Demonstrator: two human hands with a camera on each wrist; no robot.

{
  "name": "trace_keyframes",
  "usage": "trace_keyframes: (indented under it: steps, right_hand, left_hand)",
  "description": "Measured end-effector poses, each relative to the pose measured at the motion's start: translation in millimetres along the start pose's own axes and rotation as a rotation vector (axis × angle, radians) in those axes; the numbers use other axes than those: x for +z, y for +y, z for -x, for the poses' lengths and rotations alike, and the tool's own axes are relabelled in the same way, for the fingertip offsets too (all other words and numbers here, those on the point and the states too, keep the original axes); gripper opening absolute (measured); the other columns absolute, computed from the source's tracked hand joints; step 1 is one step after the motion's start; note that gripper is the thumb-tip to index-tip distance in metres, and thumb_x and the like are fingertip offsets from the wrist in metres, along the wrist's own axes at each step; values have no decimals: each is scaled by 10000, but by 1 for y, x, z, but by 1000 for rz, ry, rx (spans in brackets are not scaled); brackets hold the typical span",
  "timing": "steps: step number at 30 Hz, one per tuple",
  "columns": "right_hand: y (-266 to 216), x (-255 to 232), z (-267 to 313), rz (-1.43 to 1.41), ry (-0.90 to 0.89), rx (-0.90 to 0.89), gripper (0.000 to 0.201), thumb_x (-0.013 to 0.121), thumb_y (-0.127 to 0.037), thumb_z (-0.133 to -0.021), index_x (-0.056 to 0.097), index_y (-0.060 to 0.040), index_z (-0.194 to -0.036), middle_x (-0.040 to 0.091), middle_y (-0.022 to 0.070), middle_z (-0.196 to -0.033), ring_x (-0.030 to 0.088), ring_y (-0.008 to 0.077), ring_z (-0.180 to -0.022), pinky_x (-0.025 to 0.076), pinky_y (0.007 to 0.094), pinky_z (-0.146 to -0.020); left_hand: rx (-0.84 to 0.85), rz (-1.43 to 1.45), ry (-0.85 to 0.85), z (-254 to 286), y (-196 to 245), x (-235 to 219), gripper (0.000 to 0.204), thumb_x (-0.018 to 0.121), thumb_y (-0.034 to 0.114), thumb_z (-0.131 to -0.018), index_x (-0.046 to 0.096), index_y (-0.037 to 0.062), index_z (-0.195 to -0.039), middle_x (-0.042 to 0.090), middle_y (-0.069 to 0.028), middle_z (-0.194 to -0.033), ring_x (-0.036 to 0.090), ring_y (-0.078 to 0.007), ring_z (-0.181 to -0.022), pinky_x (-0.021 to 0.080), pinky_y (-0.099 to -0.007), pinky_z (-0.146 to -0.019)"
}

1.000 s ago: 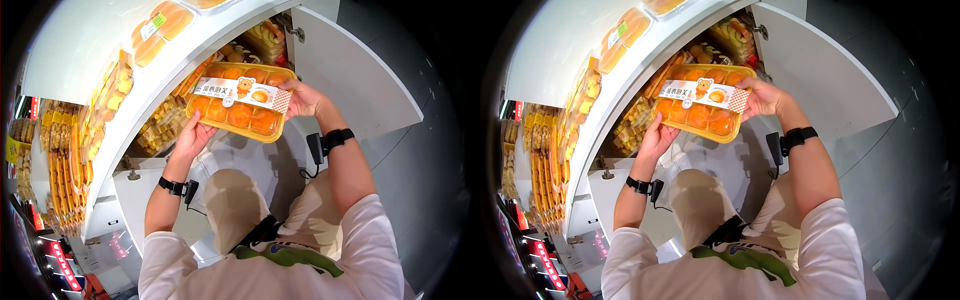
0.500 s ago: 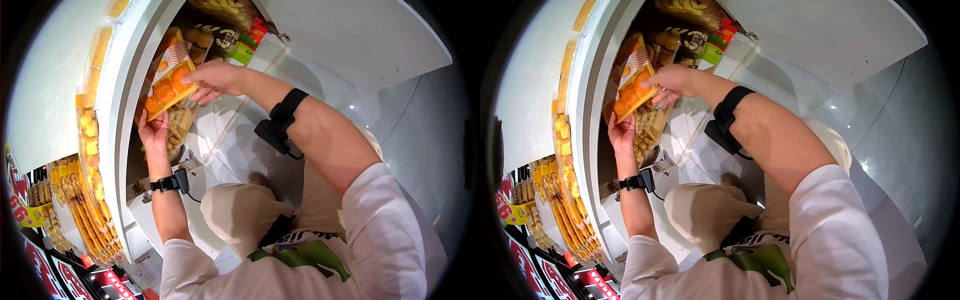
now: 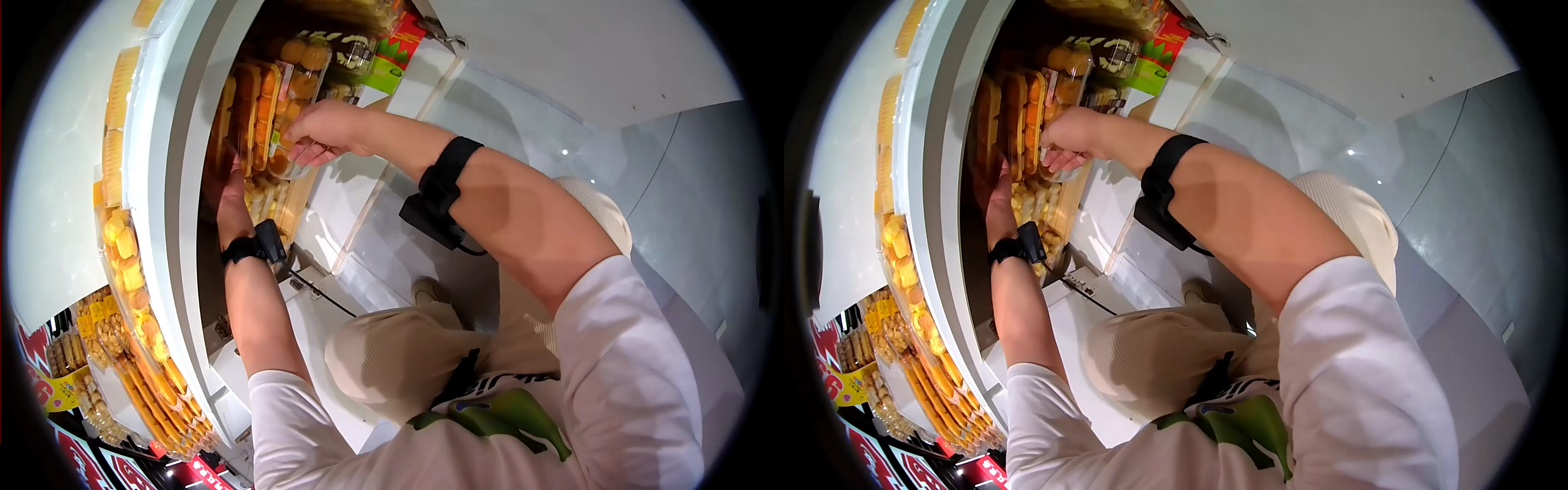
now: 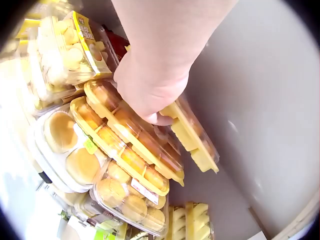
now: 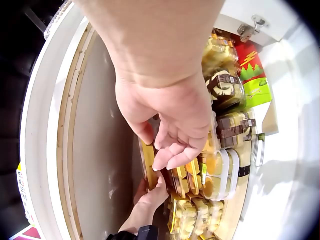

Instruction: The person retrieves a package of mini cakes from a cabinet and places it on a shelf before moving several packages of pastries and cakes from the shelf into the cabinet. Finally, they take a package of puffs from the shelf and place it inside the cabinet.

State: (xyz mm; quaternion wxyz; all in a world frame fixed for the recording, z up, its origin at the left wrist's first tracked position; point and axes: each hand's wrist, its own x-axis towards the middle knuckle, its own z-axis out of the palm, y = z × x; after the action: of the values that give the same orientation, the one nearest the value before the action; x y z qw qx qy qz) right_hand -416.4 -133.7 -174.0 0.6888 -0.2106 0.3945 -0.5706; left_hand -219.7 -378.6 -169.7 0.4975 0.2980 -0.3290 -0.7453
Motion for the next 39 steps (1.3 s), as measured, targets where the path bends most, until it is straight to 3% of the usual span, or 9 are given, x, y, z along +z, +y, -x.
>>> trace_keyframes:
  steps: [10,16,18,23,27,29,33,37,39]
  right_hand:
    - [-3,-19,-3,22,40,45,240,625,-224,-887,604,-37,-1036,671,99,-912,660,164,-744,536,284,-666]
    - [-5,-27,-4,29,45,69,253,623,-224,-887,593,-28,-1043,671,100,-914,659,165,-756,545,289,-689]
    - [-5,-28,-2,23,47,68,255,622,-224,-887,590,-25,-1043,670,98,-906,657,164,-751,544,289,-688]
    - [-8,-28,0,33,34,62,266,625,-229,-887,583,-20,-1045,669,95,-894,653,159,-747,544,284,-682]
    - [-4,-28,3,12,25,64,286,632,-241,-885,579,-21,-1060,671,97,-906,653,151,-764,544,284,-686]
    - [-7,-24,8,23,29,68,291,634,-246,-886,581,-22,-1065,671,90,-903,652,144,-768,541,278,-685]
    - [-6,-7,17,244,-8,10,208,688,-200,-860,622,-25,-950,649,44,-780,601,111,-675,479,243,-610]
    - [-4,32,20,408,-157,-66,246,803,-184,-770,605,-38,-746,618,39,-680,550,86,-596,425,229,-533]
    - [6,46,16,428,-329,-13,212,790,-176,-796,619,-53,-776,640,31,-713,580,83,-634,461,231,-579]
  left_hand:
    - [31,-145,18,-23,-21,-16,325,526,204,-967,566,14,-1227,610,-153,-1211,607,-320,-1082,549,-439,-924]
    - [-228,-184,121,-21,-7,-20,362,630,260,-918,599,3,-1171,664,-145,-1072,676,-299,-913,617,-360,-774]
    - [-355,-139,307,-18,-5,-17,380,665,268,-894,608,-7,-1150,667,-169,-1022,682,-307,-886,626,-362,-734]
    - [-388,-68,292,-3,-6,-8,284,598,188,-922,630,27,-1154,670,-144,-1062,668,-312,-934,618,-385,-779]
    - [-509,-73,191,-1,-7,-23,377,606,288,-924,587,-15,-1148,673,-166,-1017,683,-279,-880,616,-352,-762]
    - [-615,-328,-46,25,-6,-20,420,605,347,-919,585,-5,-1146,674,-161,-1040,683,-249,-873,611,-323,-725]
    - [-503,-1290,-229,160,18,86,457,640,322,-888,552,6,-1207,681,-100,-1007,671,-175,-774,546,-273,-615]
    - [-461,-1445,-472,224,58,78,342,685,276,-869,592,12,-1064,664,-81,-839,653,-135,-686,532,-278,-587]
    - [-370,-1553,-465,264,92,96,270,691,243,-872,630,24,-1019,662,-39,-751,634,-99,-630,502,-251,-552]
